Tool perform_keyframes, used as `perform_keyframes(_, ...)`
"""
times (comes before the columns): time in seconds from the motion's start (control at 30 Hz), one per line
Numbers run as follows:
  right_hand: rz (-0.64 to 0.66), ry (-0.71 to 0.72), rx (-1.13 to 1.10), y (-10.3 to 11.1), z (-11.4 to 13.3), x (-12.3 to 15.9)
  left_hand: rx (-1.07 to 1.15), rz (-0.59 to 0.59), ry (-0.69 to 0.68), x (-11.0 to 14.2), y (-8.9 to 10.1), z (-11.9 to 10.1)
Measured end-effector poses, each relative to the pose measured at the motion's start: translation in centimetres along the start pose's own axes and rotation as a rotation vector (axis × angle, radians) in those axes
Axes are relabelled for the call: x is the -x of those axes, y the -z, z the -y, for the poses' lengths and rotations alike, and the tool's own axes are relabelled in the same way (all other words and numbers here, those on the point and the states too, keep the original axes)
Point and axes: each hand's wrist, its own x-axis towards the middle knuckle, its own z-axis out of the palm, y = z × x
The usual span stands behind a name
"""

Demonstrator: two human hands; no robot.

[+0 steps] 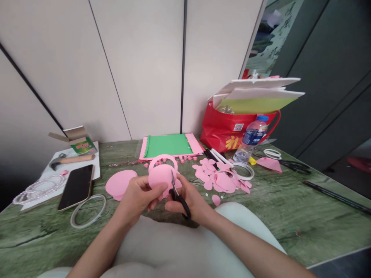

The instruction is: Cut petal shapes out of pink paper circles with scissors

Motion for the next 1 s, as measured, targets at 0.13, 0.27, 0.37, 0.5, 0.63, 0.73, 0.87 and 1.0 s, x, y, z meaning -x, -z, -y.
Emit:
perform_keyframes(0.13,-0.029,-0.011,0.021,0.17,-0.52,-0.07,-0.006,-0.014,0.017,-0.02,-0.01,0.08)
perform_keyframes(0.27,-0.035,-0.009,0.049,0.33,-0.83,-0.18,-0.003,-0.038,0.022,0.01,-0.04,-0.09)
perform_keyframes(0.37,-0.033,-0.020,0.056,0.38,-0.85,-0.23,0.024,-0.041,0.008,0.03,-0.02,-0.21)
perform_keyframes(0.5,-0.052,-0.036,0.114,0.39,-0.79,-0.22,0.045,-0.052,-0.018,0.00,0.01,-0.37)
perform_keyframes(0.63,-0.068,-0.047,0.143,0.37,-0.67,-0.22,0.061,-0.061,-0.022,-0.05,-0.04,-0.53)
perform_keyframes(0.73,-0.062,-0.049,0.142,0.32,-0.55,-0.24,0.089,-0.068,-0.026,-0.06,-0.05,-0.55)
perform_keyframes(0.87,-0.077,-0.064,0.148,0.29,-0.47,-0.23,0.116,-0.077,-0.037,-0.01,-0.04,-0.51)
perform_keyframes(1.0,-0.079,-0.082,0.133,0.32,-0.47,-0.14,0.137,-0.093,-0.054,0.04,-0.05,-0.62)
